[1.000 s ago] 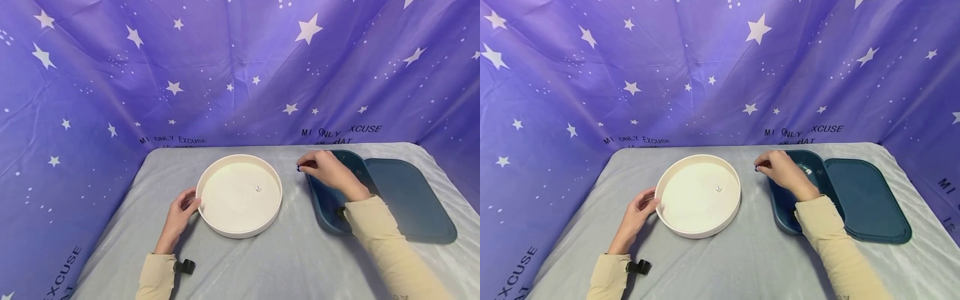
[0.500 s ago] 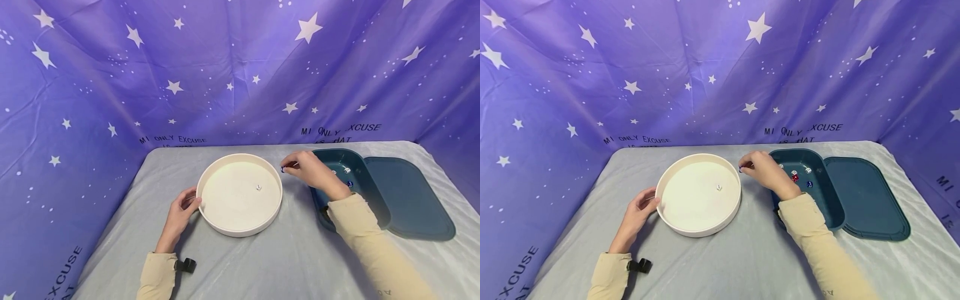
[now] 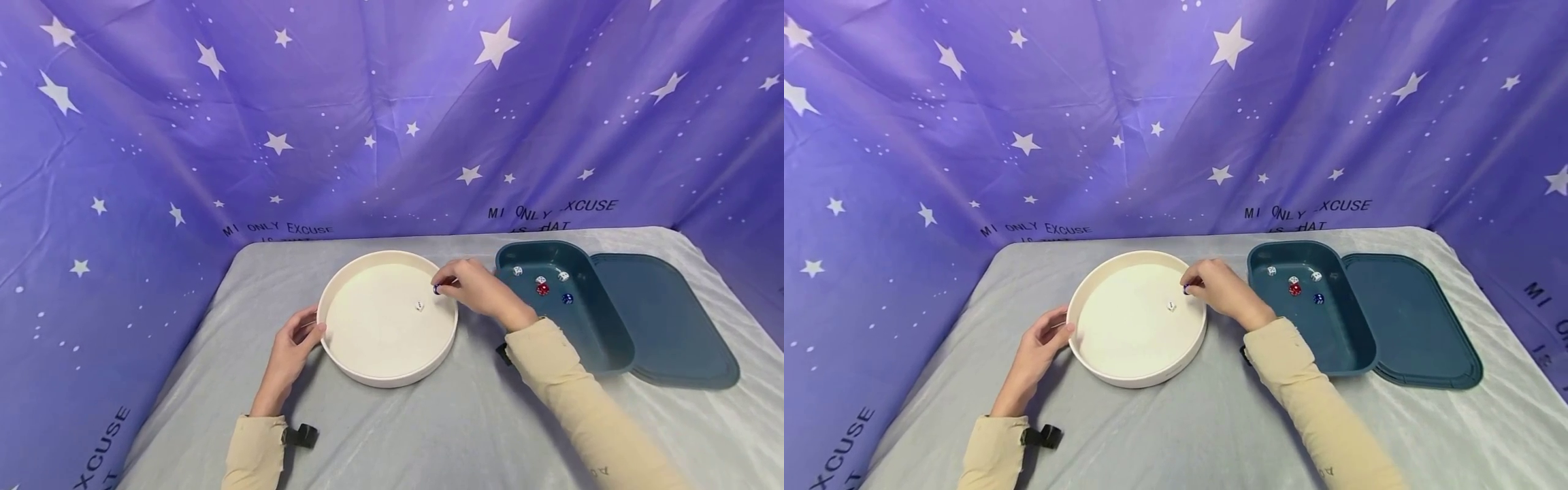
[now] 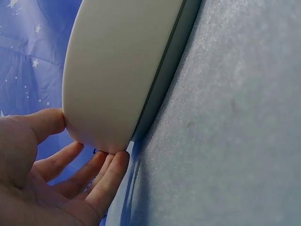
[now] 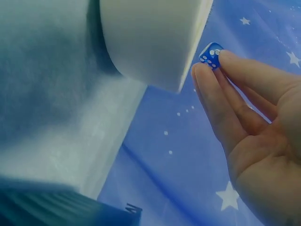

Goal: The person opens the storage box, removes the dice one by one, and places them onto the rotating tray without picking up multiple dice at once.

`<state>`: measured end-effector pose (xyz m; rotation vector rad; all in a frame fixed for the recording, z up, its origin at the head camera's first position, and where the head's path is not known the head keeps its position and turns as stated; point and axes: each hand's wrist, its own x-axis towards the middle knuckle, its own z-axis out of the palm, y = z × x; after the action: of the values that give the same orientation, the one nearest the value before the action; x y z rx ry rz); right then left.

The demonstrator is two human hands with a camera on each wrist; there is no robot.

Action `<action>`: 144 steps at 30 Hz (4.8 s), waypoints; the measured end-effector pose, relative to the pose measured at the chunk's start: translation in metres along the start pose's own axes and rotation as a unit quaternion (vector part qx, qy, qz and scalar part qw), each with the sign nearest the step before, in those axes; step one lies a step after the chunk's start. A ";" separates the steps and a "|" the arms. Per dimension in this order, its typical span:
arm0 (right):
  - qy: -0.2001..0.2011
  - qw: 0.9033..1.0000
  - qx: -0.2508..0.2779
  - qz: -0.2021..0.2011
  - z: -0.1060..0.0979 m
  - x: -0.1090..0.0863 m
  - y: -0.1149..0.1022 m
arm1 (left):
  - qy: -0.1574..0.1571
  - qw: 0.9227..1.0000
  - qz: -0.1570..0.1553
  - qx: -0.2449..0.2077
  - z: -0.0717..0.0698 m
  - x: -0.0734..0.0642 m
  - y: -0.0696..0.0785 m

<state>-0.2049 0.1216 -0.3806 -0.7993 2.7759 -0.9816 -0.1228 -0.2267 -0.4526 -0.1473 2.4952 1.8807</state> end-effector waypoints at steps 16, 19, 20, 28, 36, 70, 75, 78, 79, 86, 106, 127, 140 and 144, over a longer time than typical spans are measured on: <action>-0.030 1.000 0.008 -0.004 0.026 0.018 0.000 | 0.002 1.000 -0.004 -0.012 0.001 0.000 0.002; -0.026 1.000 0.003 -0.012 0.030 0.021 0.001 | 0.005 1.000 -0.005 -0.008 0.002 0.000 0.002; -0.024 1.000 0.001 -0.015 0.031 0.022 0.001 | 0.006 1.000 -0.005 -0.006 0.001 0.000 0.002; -0.016 1.000 0.003 -0.025 0.036 0.025 0.002 | 0.011 1.000 0.001 -0.009 0.001 0.001 0.000; -0.011 1.000 -0.001 -0.025 0.031 0.022 -0.001 | 0.011 1.000 -0.004 -0.005 0.001 0.000 0.000; 0.010 1.000 -0.023 0.000 -0.030 -0.009 0.007 | 0.010 1.000 0.007 -0.008 0.002 0.002 -0.001; 0.024 1.000 -0.019 0.001 -0.037 -0.014 0.013 | 0.011 1.000 0.003 -0.005 0.001 0.001 -0.001; 0.027 0.999 -0.016 0.008 -0.041 -0.018 0.018 | 0.011 1.000 0.001 -0.004 0.001 0.001 0.000; 0.028 0.999 -0.016 0.010 -0.042 -0.019 0.020 | 0.011 1.000 0.000 -0.003 0.001 0.001 0.000; 0.039 0.999 -0.025 0.016 -0.049 -0.026 0.030 | 0.013 1.000 0.004 -0.005 0.001 0.000 0.000; 0.053 0.996 -0.035 0.068 -0.060 -0.043 0.063 | 0.011 1.000 0.008 -0.012 0.001 0.001 -0.002; 0.055 0.990 -0.020 0.126 -0.060 -0.053 0.101 | 0.001 1.000 0.013 -0.026 0.000 0.000 -0.002; 0.034 0.987 -0.048 0.151 -0.065 -0.052 0.116 | 0.005 1.000 0.003 -0.024 -0.001 0.001 -0.005; 0.032 0.986 -0.052 0.157 -0.065 -0.051 0.120 | 0.002 1.000 0.003 -0.022 -0.002 0.002 -0.004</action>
<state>-0.2308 0.2628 -0.4066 -0.3268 2.9039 -0.8246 -0.1242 -0.2295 -0.4560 -0.1456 2.4607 1.9412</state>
